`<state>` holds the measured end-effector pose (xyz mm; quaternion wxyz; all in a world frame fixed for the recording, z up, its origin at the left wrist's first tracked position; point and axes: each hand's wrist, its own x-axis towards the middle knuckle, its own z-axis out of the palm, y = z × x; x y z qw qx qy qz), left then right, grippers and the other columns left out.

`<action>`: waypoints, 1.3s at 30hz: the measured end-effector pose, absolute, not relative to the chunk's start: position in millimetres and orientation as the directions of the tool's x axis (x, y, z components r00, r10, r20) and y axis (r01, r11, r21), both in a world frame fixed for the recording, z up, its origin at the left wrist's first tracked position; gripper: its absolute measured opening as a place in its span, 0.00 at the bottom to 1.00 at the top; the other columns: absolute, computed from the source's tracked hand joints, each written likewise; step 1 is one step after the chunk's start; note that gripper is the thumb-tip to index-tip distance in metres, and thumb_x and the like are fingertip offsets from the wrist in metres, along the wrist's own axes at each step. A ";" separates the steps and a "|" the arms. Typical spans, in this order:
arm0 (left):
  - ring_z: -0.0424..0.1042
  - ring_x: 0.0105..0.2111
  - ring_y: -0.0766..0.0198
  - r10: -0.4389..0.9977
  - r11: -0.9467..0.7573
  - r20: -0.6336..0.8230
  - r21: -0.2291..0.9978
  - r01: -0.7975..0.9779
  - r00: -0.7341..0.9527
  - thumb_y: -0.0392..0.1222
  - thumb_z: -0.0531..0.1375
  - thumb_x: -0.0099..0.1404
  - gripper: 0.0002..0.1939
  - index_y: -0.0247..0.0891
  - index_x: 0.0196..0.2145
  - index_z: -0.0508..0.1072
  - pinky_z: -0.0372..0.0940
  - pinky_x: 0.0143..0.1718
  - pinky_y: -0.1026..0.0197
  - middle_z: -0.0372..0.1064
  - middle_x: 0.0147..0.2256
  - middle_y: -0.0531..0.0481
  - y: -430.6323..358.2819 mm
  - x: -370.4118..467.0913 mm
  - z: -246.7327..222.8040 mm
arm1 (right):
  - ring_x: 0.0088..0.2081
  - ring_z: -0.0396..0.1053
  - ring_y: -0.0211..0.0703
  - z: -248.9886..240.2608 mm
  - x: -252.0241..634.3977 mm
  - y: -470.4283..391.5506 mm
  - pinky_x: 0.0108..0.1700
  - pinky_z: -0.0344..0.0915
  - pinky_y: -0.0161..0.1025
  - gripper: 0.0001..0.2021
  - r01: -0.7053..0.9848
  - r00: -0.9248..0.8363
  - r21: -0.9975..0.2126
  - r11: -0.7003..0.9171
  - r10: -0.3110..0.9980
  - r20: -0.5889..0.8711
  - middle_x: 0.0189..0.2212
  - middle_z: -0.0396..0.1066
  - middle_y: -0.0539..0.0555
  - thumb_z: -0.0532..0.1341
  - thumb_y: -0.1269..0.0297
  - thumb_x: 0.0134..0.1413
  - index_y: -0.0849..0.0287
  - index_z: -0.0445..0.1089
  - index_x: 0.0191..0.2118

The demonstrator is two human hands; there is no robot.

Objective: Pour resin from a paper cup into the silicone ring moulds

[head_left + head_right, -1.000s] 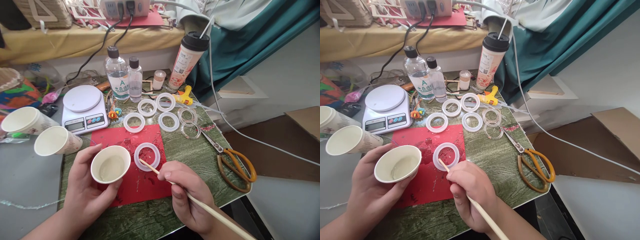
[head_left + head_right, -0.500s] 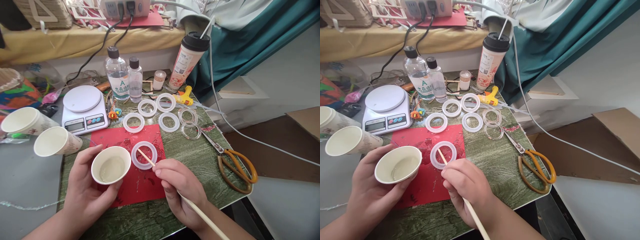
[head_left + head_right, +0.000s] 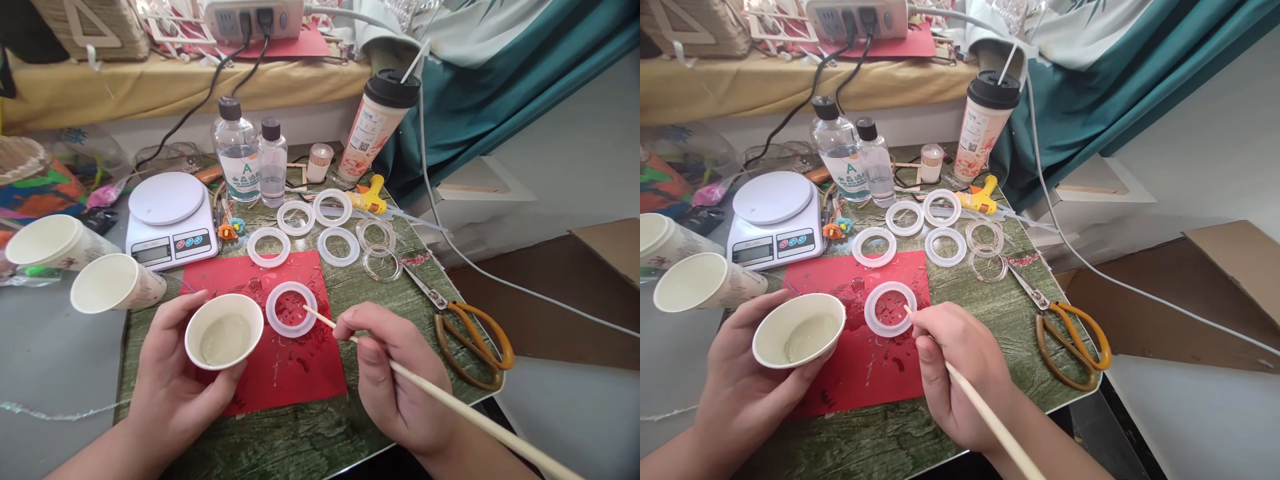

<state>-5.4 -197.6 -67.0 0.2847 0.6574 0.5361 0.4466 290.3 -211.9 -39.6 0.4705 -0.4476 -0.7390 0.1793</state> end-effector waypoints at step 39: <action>0.89 0.56 0.46 0.875 -0.484 0.339 0.573 0.662 0.346 0.47 0.71 0.75 0.25 0.52 0.68 0.78 0.85 0.59 0.47 0.85 0.58 0.44 -189.4 -20.3 -65.2 | 0.28 0.79 0.40 -76.1 276.9 -196.7 0.30 0.79 0.36 0.10 0.034 0.303 -0.882 0.470 0.836 0.457 0.32 0.82 0.49 0.60 0.58 0.90 0.53 0.77 0.52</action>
